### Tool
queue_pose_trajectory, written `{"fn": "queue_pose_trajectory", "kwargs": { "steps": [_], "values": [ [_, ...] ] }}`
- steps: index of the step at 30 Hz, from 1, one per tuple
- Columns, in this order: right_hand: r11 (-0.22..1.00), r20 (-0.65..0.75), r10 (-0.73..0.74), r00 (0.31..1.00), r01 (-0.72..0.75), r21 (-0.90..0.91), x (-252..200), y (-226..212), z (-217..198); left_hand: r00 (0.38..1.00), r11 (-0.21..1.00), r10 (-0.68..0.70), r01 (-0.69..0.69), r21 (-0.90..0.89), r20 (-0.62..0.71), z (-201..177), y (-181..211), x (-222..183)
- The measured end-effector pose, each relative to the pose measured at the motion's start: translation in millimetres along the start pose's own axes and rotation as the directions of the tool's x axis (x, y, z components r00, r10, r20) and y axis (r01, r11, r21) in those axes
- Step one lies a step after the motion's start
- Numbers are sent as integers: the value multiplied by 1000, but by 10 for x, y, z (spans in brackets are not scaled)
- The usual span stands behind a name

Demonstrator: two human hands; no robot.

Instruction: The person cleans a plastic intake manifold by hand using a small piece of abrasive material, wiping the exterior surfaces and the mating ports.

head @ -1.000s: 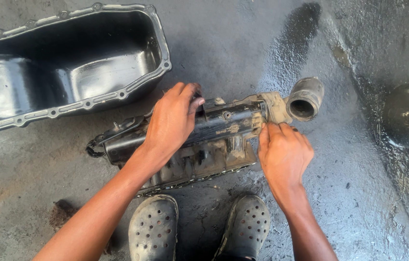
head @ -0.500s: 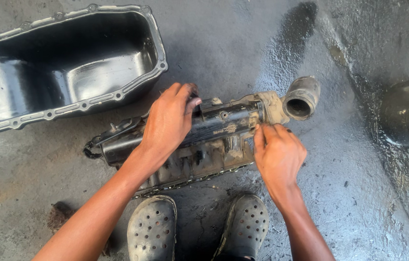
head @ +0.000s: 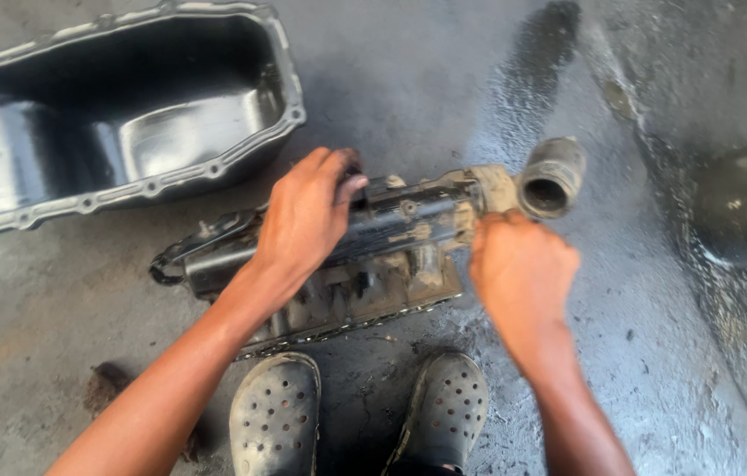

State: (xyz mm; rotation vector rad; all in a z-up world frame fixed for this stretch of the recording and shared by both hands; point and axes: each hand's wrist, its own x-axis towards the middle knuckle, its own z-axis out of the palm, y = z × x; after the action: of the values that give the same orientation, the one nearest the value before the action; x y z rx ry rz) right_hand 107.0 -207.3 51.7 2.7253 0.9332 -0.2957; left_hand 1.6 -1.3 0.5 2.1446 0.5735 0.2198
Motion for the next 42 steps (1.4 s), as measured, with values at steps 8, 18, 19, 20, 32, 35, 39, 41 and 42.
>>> {"fn": "queue_pose_trajectory", "kwargs": {
  "steps": [8,18,19,20,32,35,39,41,42],
  "values": [
    [983,-340,-159,927,180,29,-259,87,90,994,994,22,-34,-107,-105,2,-72,-13],
    [951,-551,-276,787,307,-38,-523,224,178,985,989,109,-122,-89,-131,-109,221,-227],
    [947,-532,-290,795,317,-43,-529,226,164,984,988,118,-130,-85,-135,-117,241,-241],
    [944,-513,-304,803,327,-47,-538,226,143,982,987,127,-139,-81,-140,-123,257,-253],
    [908,-364,-418,832,367,-204,-618,237,-29,971,979,195,-201,-31,-141,-154,357,-401],
    [881,-372,-469,801,393,-263,-580,269,49,971,980,187,-194,-33,-149,-149,364,-400],
    [856,-501,-517,694,420,-301,-476,360,162,971,981,183,-190,-33,-152,-139,344,-397],
    [877,-555,-479,680,395,-274,-471,370,212,974,983,174,-181,-34,-146,-136,335,-386],
    [887,-582,-460,671,383,-259,-486,363,234,973,982,175,-183,-40,-150,-135,331,-381]
  ]
}}
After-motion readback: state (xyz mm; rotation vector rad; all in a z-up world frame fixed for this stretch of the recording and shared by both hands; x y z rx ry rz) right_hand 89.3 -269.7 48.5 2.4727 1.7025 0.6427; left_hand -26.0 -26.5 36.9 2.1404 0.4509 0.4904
